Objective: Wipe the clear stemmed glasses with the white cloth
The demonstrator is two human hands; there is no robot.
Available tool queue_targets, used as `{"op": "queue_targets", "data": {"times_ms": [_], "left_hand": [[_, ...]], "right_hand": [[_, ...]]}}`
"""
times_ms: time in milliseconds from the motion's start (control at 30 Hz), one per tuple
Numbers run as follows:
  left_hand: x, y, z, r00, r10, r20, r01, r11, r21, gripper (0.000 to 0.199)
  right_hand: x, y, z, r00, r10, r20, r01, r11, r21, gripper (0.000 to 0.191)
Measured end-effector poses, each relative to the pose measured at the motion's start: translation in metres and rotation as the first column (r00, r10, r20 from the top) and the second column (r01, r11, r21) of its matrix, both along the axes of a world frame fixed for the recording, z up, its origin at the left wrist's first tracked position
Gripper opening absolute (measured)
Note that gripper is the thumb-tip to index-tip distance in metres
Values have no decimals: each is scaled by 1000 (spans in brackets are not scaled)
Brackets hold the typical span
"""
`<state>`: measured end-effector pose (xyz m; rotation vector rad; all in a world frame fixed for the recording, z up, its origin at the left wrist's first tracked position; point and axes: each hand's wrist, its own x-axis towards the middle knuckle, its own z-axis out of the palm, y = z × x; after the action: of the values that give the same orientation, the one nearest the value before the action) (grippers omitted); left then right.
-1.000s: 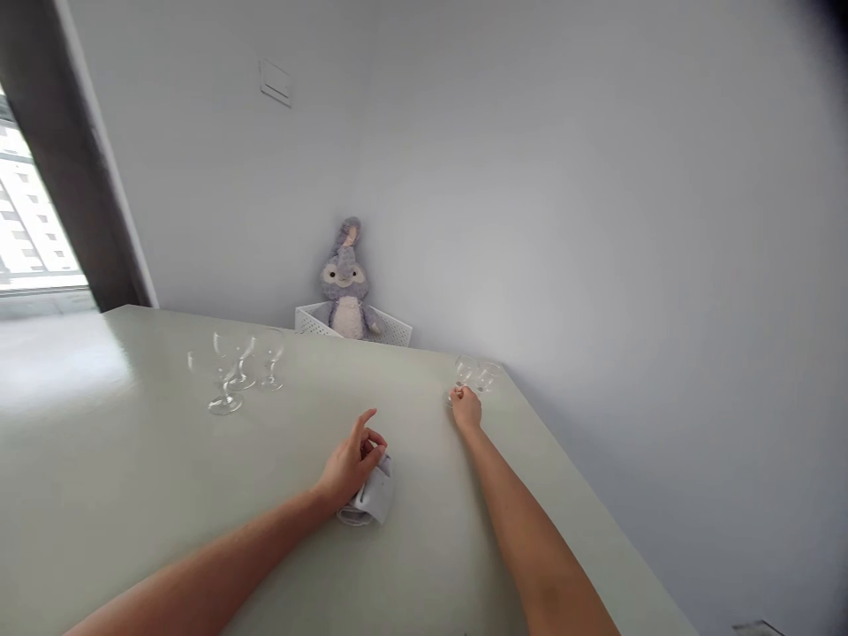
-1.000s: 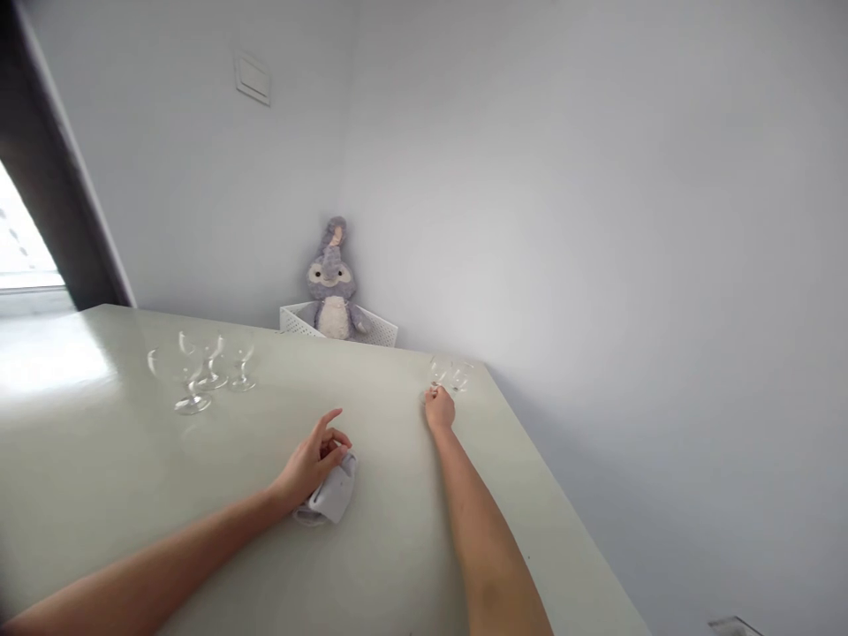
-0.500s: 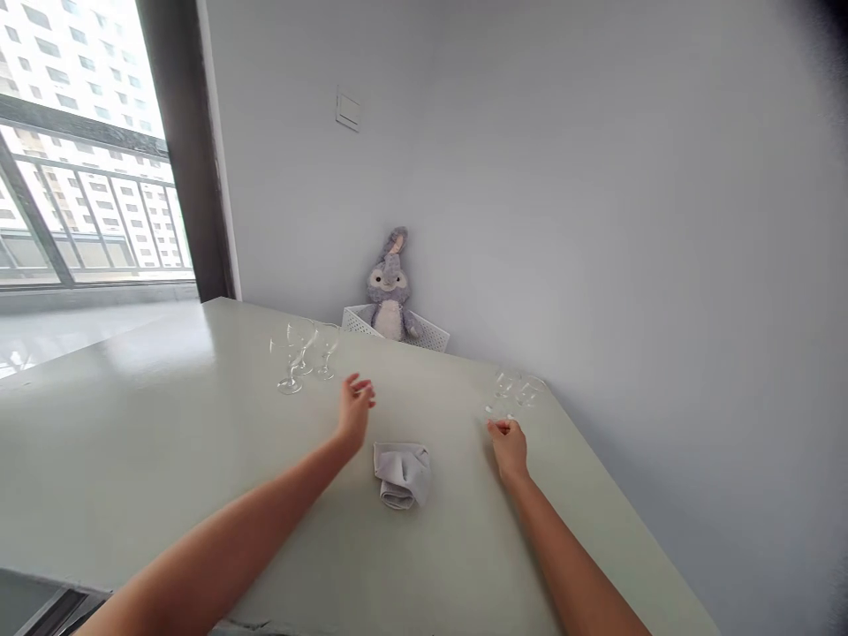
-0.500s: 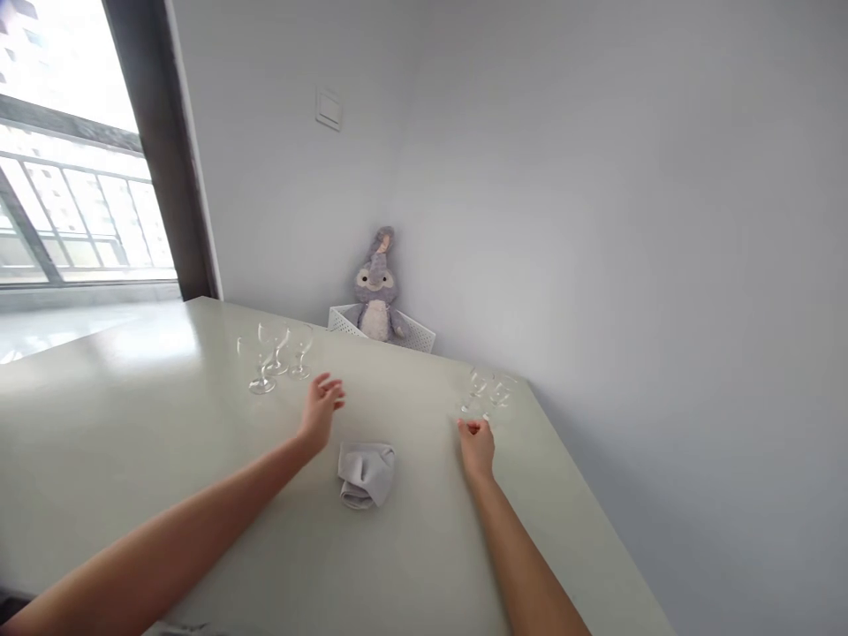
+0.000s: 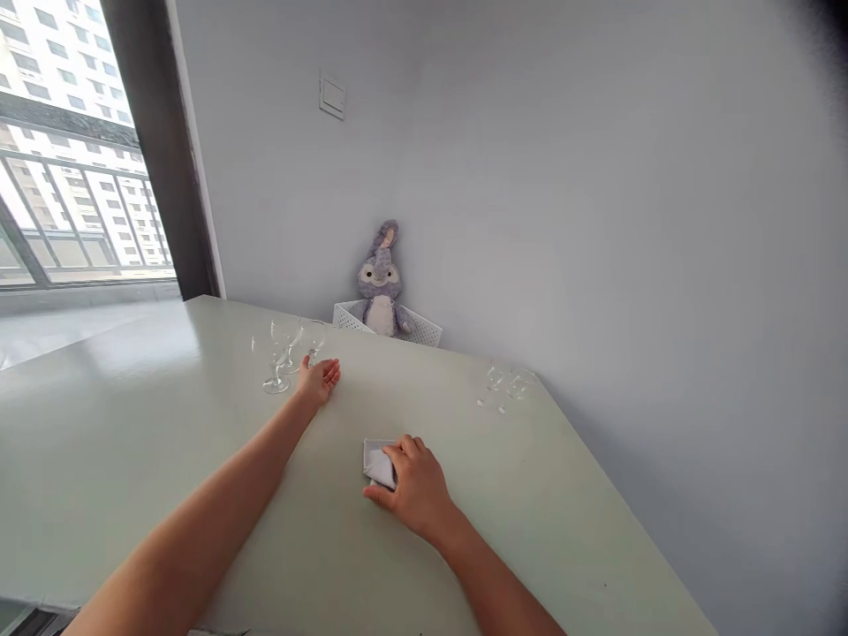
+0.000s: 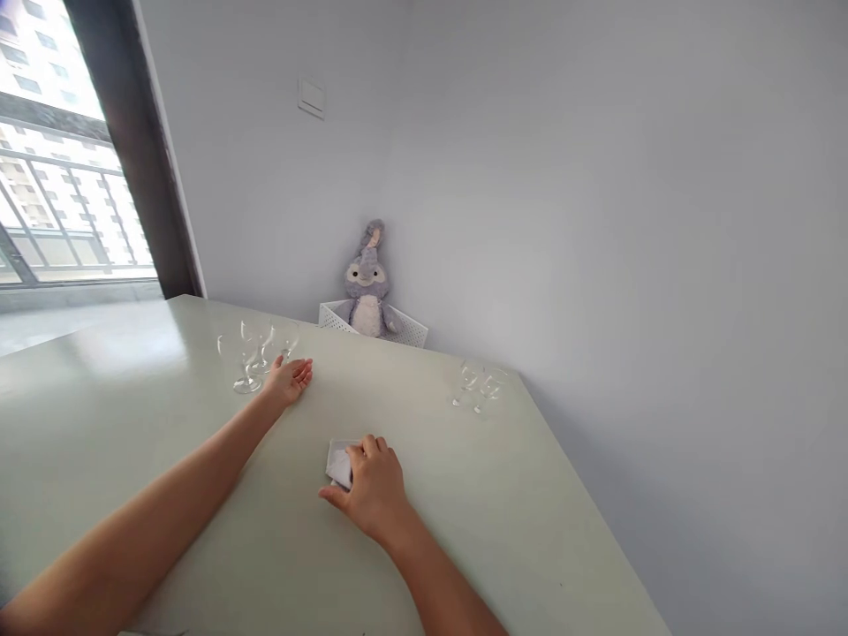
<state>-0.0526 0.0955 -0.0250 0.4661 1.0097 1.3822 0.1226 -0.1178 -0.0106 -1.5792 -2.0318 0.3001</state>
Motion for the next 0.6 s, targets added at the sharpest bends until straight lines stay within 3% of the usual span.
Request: {"op": "queue_targets", "data": {"times_ms": [167, 333, 400, 467, 533, 600], "left_hand": [[0, 5, -6, 994, 7, -106, -2, 999, 43, 58], [5, 8, -14, 948, 50, -313, -30, 997, 70, 38], [7, 7, -16, 907, 74, -414, -43, 996, 82, 33], [7, 5, -18, 851, 93, -517, -49, 994, 97, 29], [7, 1, -17, 780, 116, -615, -56, 992, 117, 25], [7, -3, -16, 702, 149, -696, -70, 988, 141, 24]], "right_hand": [[15, 5, -9, 981, -75, -177, 55, 992, -117, 24], [31, 6, 4, 960, -26, -277, -39, 973, -226, 46], [35, 5, 7, 954, -4, -299, -68, 971, -228, 47], [38, 5, 5, 938, -16, -345, -63, 975, -215, 34], [41, 9, 1, 902, -68, -426, -34, 973, -228, 19], [45, 13, -5, 831, -157, -534, 6, 962, -273, 16]]}}
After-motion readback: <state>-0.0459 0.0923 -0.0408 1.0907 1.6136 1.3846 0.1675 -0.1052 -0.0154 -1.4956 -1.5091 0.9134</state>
